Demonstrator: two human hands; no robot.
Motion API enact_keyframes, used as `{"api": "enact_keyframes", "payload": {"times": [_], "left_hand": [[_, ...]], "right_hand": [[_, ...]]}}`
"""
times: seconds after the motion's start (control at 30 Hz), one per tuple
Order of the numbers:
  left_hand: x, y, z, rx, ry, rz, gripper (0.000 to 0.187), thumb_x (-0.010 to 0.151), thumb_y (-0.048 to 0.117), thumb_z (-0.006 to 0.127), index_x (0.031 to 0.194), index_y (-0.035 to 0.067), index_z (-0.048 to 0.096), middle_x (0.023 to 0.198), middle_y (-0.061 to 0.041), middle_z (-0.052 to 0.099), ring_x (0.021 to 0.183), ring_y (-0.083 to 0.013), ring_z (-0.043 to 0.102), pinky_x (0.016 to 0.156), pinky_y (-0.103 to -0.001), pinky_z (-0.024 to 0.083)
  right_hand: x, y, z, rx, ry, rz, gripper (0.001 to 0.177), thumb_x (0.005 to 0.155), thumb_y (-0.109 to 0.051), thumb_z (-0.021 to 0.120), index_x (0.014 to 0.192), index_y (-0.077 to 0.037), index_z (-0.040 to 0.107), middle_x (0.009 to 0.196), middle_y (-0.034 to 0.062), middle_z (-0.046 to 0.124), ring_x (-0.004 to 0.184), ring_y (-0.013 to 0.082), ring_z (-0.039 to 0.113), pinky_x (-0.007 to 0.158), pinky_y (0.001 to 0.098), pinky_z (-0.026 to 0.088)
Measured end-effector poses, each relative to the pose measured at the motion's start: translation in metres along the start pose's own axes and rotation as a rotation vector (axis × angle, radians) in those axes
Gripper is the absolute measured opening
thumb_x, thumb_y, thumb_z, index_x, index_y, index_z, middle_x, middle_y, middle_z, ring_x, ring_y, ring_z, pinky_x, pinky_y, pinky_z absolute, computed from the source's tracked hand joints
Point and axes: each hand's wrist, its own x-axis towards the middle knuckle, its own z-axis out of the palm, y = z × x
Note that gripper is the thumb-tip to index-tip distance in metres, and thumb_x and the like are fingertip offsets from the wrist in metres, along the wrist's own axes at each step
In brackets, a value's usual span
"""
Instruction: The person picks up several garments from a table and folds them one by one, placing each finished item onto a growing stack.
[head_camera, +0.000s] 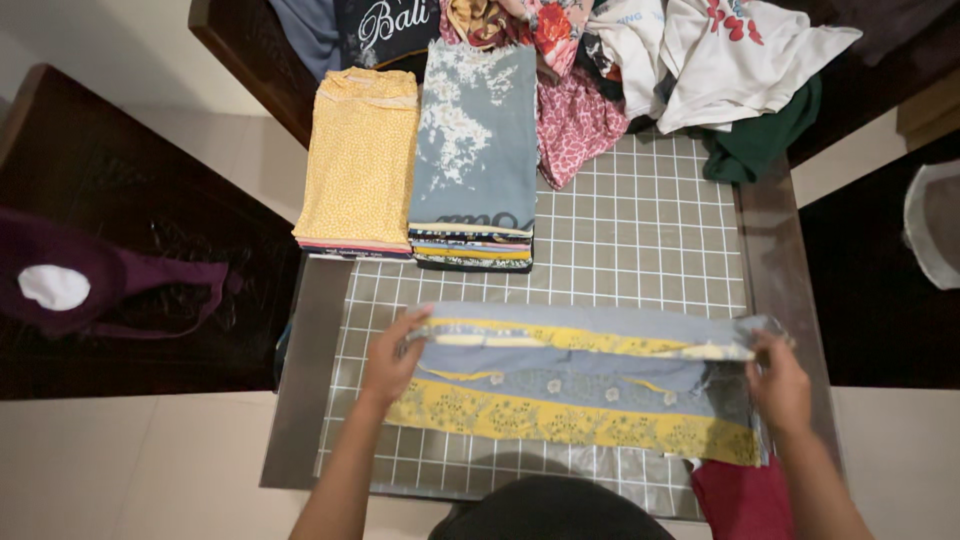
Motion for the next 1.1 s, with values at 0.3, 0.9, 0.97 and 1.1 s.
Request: {"api": "enact_keyframes", "payload": {"times": [0.3, 0.9, 0.97, 1.1], "left_hand": [[-0.043, -0.056, 0.006, 0.114, -0.122, -0.267, 0.023, 0.087, 0.008, 0.067, 0.108, -0.001, 0.068, 0.147, -0.006, 0.062, 0.127, -0.0255, 0.065, 0.103, -0.034, 0.053], [-0.061, -0.055, -0.005, 0.145, -0.163, -0.256, 0.018, 0.086, 0.011, 0.067, 0.099, -0.001, 0.070, 0.151, -0.006, 0.062, 0.116, -0.0358, 0.063, 0.110, -0.047, 0.047], [-0.060, -0.050, -0.006, 0.224, -0.141, -0.077, 0.015, 0.084, 0.008, 0.067, 0.094, -0.003, 0.072, 0.147, -0.011, 0.062, 0.138, -0.0343, 0.052, 0.116, -0.046, 0.038], [-0.064, -0.044, -0.011, 0.262, -0.109, 0.027, 0.019, 0.081, 0.009, 0.068, 0.095, -0.001, 0.074, 0.138, -0.013, 0.066, 0.120, -0.0341, 0.068, 0.124, -0.053, 0.021]], "right_hand": [[-0.046, 0.020, 0.014, -0.078, -0.042, -0.127, 0.022, 0.091, -0.002, 0.068, 0.111, -0.006, 0.061, 0.137, 0.0147, 0.067, 0.126, 0.0368, 0.064, 0.108, 0.0443, 0.051], [-0.077, 0.024, 0.005, -0.113, 0.013, -0.144, 0.018, 0.088, -0.009, 0.065, 0.106, -0.007, 0.062, 0.140, 0.0108, 0.065, 0.126, 0.0355, 0.063, 0.113, 0.0428, 0.049], [-0.078, 0.020, 0.001, -0.127, 0.028, -0.141, 0.018, 0.089, -0.009, 0.065, 0.107, -0.007, 0.062, 0.141, 0.0111, 0.064, 0.127, 0.0362, 0.062, 0.115, 0.0434, 0.047], [-0.080, 0.016, -0.004, -0.165, 0.018, -0.105, 0.018, 0.090, -0.009, 0.066, 0.106, -0.005, 0.060, 0.144, 0.0102, 0.064, 0.127, 0.0357, 0.062, 0.116, 0.0432, 0.048]]}}
